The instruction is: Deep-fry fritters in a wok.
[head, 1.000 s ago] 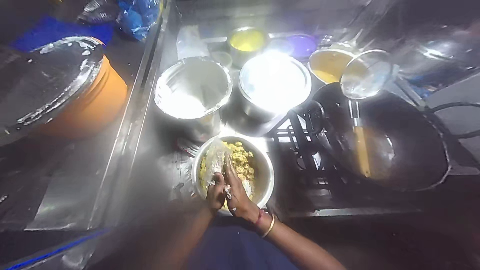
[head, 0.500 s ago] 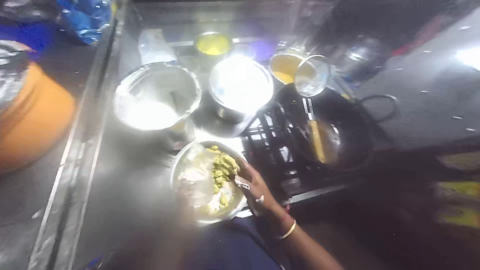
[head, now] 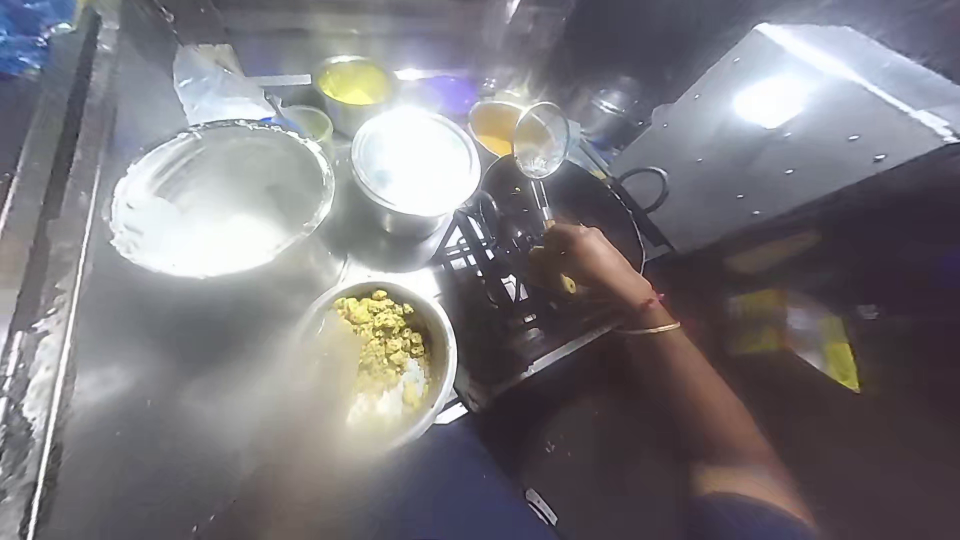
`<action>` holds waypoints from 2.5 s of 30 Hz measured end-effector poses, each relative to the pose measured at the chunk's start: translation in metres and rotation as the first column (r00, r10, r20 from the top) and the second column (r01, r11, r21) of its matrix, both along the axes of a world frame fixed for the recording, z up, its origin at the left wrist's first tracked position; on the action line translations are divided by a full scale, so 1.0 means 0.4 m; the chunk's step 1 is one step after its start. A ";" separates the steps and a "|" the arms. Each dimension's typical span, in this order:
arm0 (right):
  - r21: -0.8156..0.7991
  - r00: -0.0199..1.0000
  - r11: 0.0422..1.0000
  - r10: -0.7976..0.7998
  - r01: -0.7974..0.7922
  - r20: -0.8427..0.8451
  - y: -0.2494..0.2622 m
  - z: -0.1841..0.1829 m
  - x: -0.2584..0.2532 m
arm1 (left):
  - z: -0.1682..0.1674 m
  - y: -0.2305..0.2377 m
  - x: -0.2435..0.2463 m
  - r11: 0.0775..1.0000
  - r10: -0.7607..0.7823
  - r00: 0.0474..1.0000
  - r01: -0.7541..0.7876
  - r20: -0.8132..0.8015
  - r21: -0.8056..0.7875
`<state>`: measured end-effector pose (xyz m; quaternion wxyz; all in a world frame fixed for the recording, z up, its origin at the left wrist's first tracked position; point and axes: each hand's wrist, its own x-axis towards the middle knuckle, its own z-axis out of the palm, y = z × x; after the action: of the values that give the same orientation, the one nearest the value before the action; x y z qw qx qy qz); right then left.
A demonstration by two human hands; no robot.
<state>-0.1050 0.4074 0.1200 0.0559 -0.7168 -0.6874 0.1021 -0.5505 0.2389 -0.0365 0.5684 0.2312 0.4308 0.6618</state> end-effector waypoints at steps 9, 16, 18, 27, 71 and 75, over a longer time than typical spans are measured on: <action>-0.009 1.000 1.000 0.008 -0.008 -0.022 -0.066 0.032 -0.012 | -0.026 -0.035 -0.047 0.997 0.066 0.997 -0.068 -0.040 -0.041; 0.383 0.751 0.910 0.364 -0.160 -0.550 -0.243 0.034 -0.128 | -0.034 -0.052 -0.078 0.985 0.170 0.985 -0.169 -0.011 0.009; 0.230 0.704 0.921 0.390 -0.316 -0.594 -0.211 -0.072 -0.233 | -0.030 -0.045 -0.092 0.978 0.209 0.977 -0.210 -0.034 -0.012; -0.337 0.949 0.888 0.284 -0.314 -0.136 -0.004 -0.533 -0.640 | 0.004 -0.056 -0.129 0.983 0.174 0.982 -0.170 -0.069 0.063; 0.291 0.932 0.957 0.120 -0.016 -0.343 -0.170 0.002 -0.112 | -0.028 0.017 -0.009 0.999 0.004 0.999 -0.002 0.045 -0.049; 0.062 0.997 0.998 -0.014 0.018 -0.074 -0.068 0.000 -0.027 | -0.008 0.021 -0.011 0.999 0.017 0.999 -0.016 0.030 -0.048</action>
<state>-0.1156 0.3804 0.1201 0.1044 -0.7160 -0.6820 0.1066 -0.5549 0.2472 -0.0395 0.5748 0.2039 0.4394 0.6595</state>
